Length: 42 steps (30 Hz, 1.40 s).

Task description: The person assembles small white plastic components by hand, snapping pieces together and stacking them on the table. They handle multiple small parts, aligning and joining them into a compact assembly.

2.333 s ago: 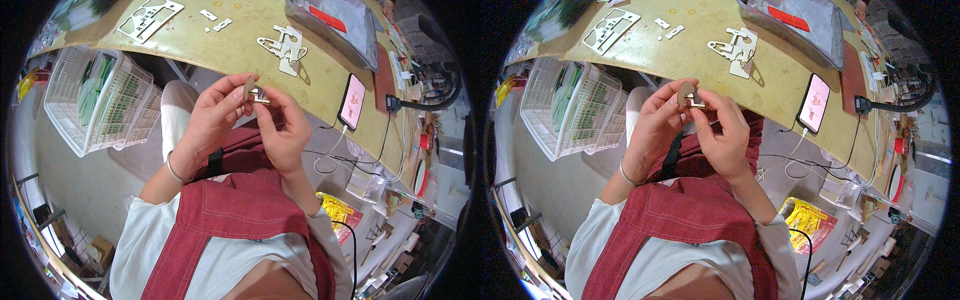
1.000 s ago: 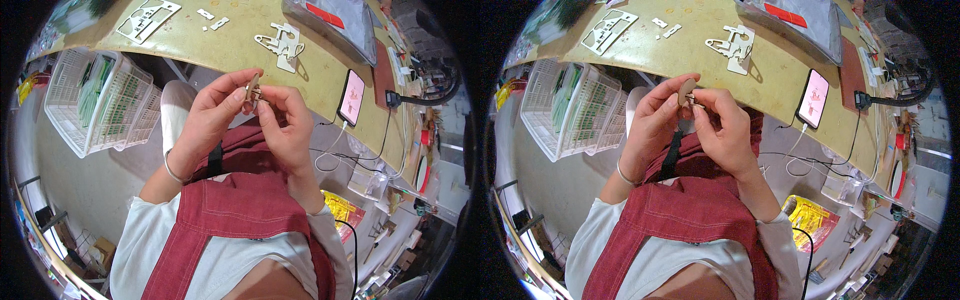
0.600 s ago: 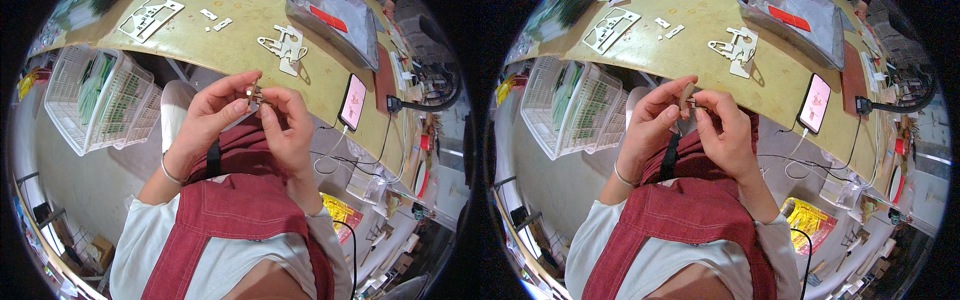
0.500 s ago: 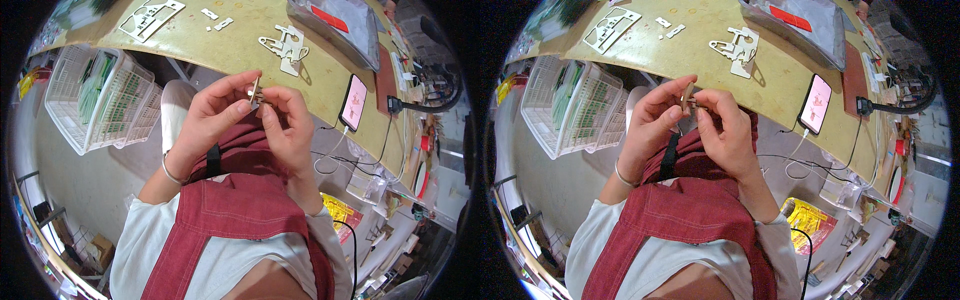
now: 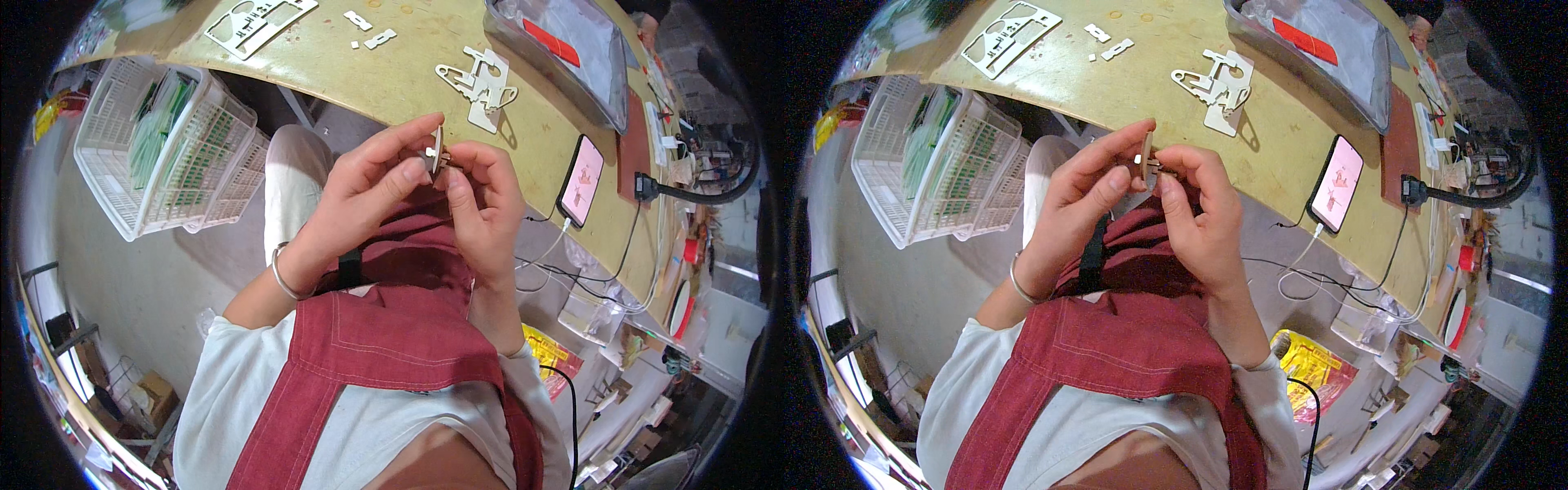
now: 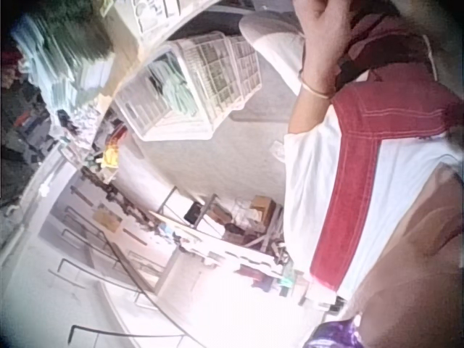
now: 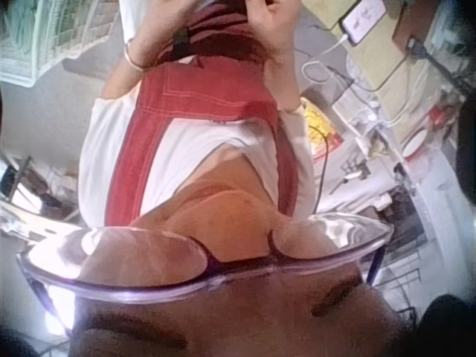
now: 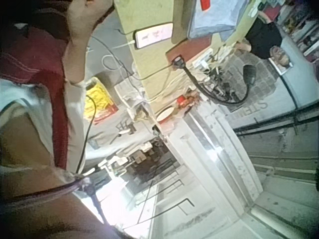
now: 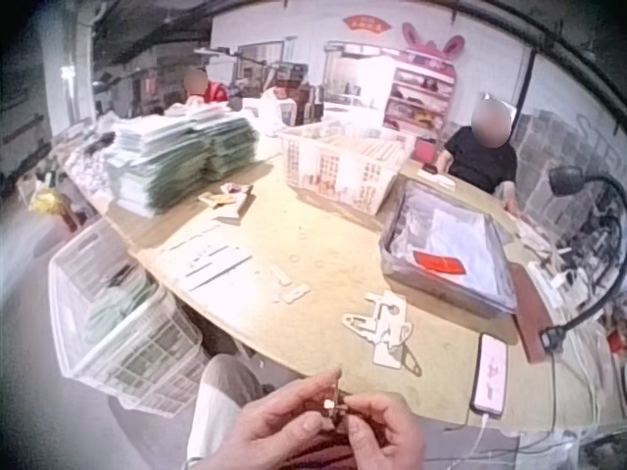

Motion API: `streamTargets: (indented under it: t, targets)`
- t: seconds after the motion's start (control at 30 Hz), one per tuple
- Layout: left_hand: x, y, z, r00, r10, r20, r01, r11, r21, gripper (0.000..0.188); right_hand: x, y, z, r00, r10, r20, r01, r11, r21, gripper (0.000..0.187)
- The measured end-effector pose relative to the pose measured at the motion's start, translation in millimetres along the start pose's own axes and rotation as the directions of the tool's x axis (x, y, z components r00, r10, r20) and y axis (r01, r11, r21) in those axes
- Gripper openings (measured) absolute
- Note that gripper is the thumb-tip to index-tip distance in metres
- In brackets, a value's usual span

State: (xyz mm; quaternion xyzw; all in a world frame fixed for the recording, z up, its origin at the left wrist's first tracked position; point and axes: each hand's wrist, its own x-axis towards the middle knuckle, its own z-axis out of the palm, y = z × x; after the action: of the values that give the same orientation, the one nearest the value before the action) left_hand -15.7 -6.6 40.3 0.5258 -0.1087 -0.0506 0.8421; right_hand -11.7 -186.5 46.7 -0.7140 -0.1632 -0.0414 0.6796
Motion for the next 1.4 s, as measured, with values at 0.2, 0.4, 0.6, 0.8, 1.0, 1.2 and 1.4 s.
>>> streamTargets:
  t: [0.2, 0.4, 0.6, 0.8, 1.0, 1.2, 1.4]
  targets:
    - [8, 2, -4, 0.997, -0.073, -0.001, 0.073, 0.990, -0.121, 0.042, -2, 2, -2, 0.999, 0.023, 0.048, -0.022, 0.999, -0.025, 0.022]
    - [4, -3, -7, 0.998, -0.055, 0.042, 0.062, 0.982, -0.180, 0.043, 0, -1, -1, 0.998, 0.031, 0.060, -0.030, 0.999, -0.029, 0.022]
    - [3, -1, -9, 0.998, -0.057, 0.037, 0.062, 0.984, -0.165, 0.046, 0, -3, 2, 0.999, 0.034, 0.034, -0.035, 0.999, 0.016, 0.023]
    - [4, -1, -7, 0.993, -0.118, 0.005, 0.115, 0.956, -0.269, 0.043, -2, 0, 0, 0.996, 0.081, 0.032, -0.083, 0.992, 0.095, 0.026]
    - [6, 0, -6, 0.972, -0.236, -0.006, 0.214, 0.892, -0.398, 0.039, -3, -3, 1, 0.996, 0.080, 0.034, -0.083, 0.988, 0.127, 0.026]
    - [8, 2, -11, 0.944, -0.329, 0.031, 0.301, 0.815, -0.496, 0.039, -2, -3, 0, 0.998, 0.038, 0.057, -0.044, 0.994, 0.101, 0.025]
    - [8, -2, -18, 0.922, -0.379, 0.076, 0.364, 0.787, -0.499, 0.035, -4, 0, -3, 0.990, 0.104, 0.099, -0.117, 0.985, 0.130, 0.025]
